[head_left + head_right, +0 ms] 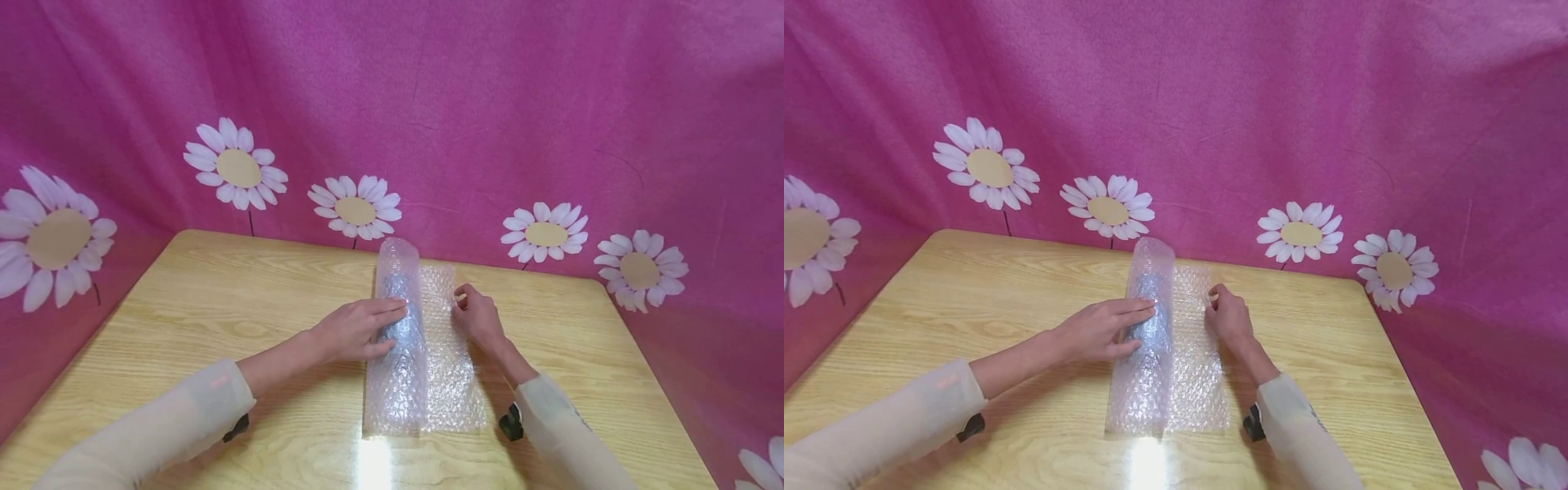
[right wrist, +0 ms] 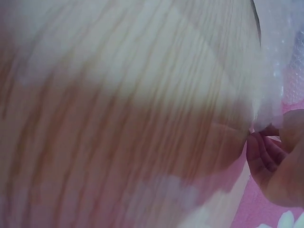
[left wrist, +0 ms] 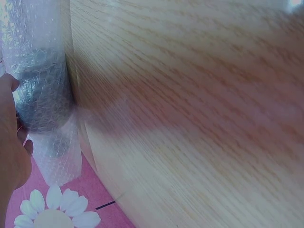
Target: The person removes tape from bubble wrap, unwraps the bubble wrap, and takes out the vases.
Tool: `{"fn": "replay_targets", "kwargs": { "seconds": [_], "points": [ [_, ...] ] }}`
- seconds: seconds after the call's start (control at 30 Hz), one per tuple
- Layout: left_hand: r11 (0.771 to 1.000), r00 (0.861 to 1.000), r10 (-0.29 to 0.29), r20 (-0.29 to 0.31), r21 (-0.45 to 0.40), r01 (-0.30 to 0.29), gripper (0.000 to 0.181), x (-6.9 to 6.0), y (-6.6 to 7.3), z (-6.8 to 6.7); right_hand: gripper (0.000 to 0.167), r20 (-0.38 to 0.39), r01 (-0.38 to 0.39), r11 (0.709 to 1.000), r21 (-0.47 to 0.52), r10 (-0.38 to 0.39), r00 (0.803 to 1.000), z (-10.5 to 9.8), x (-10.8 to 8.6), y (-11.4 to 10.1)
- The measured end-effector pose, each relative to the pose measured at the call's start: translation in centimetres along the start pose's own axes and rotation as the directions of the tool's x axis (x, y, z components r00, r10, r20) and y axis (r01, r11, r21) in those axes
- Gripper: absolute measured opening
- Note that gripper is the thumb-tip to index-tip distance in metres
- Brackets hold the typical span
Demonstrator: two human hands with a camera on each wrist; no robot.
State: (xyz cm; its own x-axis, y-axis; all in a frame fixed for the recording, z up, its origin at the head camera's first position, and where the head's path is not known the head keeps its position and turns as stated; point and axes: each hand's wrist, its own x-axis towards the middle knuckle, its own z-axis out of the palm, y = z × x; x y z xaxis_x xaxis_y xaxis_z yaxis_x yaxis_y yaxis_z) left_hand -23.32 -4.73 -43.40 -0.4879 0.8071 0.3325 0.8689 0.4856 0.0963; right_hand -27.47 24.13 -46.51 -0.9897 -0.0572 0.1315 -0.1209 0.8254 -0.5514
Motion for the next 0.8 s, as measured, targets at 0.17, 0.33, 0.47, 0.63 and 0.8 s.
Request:
{"fn": "replay_targets", "kwargs": {
  "seconds": [0.17,0.33,0.47,0.63,0.8],
  "points": [
    [1.0,1.0,-0.007,0.0,-0.011,0.007,0.056,-0.01,0.13,0.0,0.027,0.004,-0.003,0.999,-0.033,0.003,1.0,0.1,0.11,-0.05],
    [1.0,1.0,-0.007,-0.004,-0.002,0.007,0.056,-0.07,0.14,0.01,0.028,0.012,-0.01,0.998,-0.064,0.01,1.0,0.14,0.19,-0.33],
    [1.0,1.0,-0.01,-0.009,-0.001,0.01,0.056,-0.07,0.07,-0.05,0.033,0.017,-0.014,0.995,-0.101,0.016,1.0,0.24,0.23,-0.5],
    [1.0,1.0,-0.004,-0.015,-0.005,0.004,0.056,-0.04,0.01,-0.08,0.04,0.021,-0.004,0.985,-0.171,0.008,1.0,0.31,0.24,-0.5],
    [1.0,1.0,-0.007,-0.011,-0.012,0.007,0.057,-0.05,0.06,-0.1,0.04,0.007,0.004,0.977,-0.213,-0.002,1.0,0.32,0.18,-0.53]
  ]
}}
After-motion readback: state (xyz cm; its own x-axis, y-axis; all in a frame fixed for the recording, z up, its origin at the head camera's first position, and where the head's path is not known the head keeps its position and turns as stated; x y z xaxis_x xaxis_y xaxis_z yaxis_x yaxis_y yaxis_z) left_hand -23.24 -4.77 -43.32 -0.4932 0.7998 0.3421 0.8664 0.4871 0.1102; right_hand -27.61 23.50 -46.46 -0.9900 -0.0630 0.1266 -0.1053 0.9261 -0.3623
